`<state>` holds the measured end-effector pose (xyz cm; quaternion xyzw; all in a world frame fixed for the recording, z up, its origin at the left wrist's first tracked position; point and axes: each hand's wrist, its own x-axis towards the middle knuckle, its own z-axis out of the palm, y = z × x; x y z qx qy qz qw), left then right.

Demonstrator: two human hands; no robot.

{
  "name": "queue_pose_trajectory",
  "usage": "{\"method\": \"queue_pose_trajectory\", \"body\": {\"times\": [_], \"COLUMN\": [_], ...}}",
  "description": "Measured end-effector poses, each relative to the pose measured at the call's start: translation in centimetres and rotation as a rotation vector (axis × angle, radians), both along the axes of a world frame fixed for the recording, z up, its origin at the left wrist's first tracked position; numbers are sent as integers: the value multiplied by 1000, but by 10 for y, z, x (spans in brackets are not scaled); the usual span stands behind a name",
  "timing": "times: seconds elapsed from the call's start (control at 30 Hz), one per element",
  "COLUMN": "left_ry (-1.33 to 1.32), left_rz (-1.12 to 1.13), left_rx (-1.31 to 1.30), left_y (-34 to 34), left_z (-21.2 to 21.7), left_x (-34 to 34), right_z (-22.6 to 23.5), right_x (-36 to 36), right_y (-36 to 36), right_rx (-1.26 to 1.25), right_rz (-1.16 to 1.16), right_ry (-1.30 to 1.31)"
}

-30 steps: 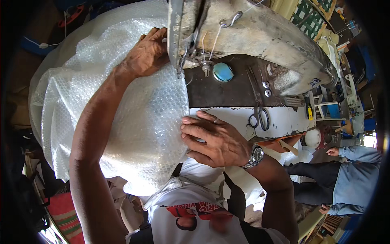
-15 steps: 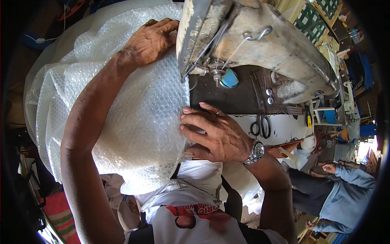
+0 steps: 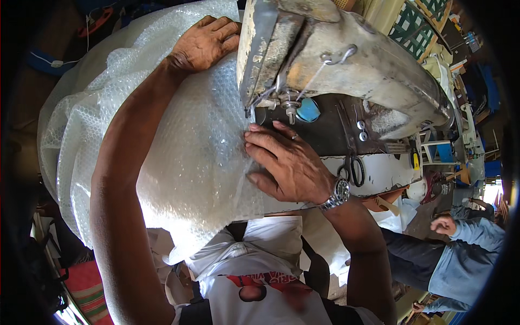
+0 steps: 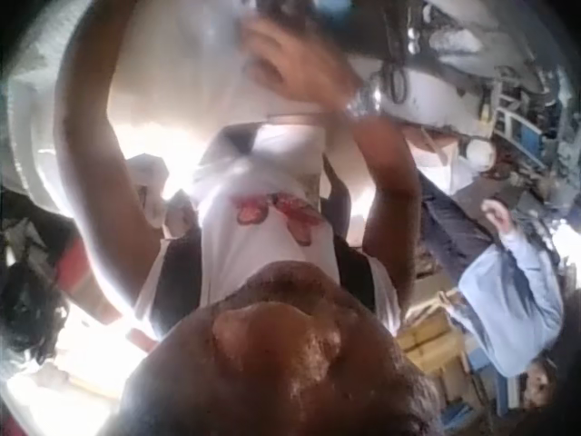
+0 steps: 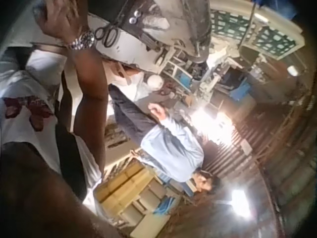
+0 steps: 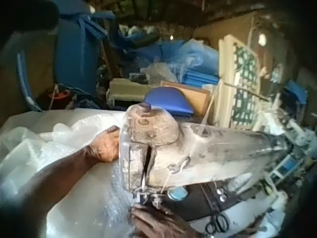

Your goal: Sewing bubble wrap material using an industrial sewing machine and cutting it with scissors.

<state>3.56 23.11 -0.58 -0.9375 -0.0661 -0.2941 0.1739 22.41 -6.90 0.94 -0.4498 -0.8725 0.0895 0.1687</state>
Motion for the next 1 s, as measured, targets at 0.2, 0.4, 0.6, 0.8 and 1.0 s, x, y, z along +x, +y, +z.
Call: {"method": "queue_pose_trajectory", "body": {"times": [0.2,0.4,0.6,0.8,1.0], "left_ry": [-144,-29,93,137,-26], "left_rz": [300,1065,1086,1098,1064], "left_rx": [20,-364,-535,-825,-280], "left_y": [-49,-193,-250,-227,-169], "left_z": [65,87,22,21,78], "left_x": [-7,-149,-343,-363,-355], "right_z": [-8,-1,-89,-81,-50], "right_x": [-2,-2,-41,-72,-85], "right_y": [-6,-116,-186,-172,-193], "right_rx": [167,63,-528,-826,-719], "right_rz": [-71,-183,-285,-510,-364], "right_ry": [8,569,1058,1280,1356]}}
